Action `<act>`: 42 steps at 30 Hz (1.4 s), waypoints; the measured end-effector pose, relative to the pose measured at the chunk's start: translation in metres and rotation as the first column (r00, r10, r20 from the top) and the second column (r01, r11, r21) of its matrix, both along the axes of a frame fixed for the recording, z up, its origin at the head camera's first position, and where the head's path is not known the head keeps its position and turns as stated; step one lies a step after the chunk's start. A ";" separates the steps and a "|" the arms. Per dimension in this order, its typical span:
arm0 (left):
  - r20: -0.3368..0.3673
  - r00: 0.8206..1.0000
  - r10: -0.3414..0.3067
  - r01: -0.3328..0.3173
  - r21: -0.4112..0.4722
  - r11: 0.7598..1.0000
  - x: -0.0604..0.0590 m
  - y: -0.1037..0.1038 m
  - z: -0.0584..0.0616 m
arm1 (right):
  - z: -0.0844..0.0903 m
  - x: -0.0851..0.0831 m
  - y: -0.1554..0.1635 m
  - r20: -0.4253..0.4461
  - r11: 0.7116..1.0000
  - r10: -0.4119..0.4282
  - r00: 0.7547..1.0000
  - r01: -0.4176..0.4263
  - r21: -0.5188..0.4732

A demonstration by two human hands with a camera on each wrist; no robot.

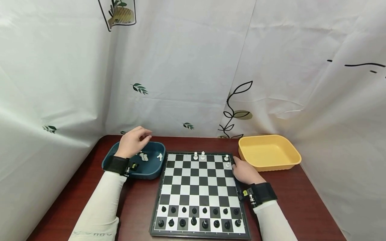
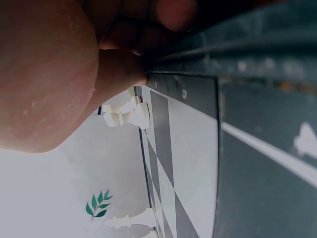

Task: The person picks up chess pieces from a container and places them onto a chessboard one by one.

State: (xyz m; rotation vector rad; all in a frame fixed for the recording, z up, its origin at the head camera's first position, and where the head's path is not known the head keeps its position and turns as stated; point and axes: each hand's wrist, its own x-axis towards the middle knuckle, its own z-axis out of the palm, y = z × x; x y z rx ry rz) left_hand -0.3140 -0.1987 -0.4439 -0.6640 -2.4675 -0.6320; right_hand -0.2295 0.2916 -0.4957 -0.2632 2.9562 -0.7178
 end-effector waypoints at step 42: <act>0.386 0.881 0.274 -0.155 -0.310 0.938 -0.001 -0.027 -0.015 | -0.001 0.000 0.000 -0.006 1.000 -0.009 1.000 0.009 0.009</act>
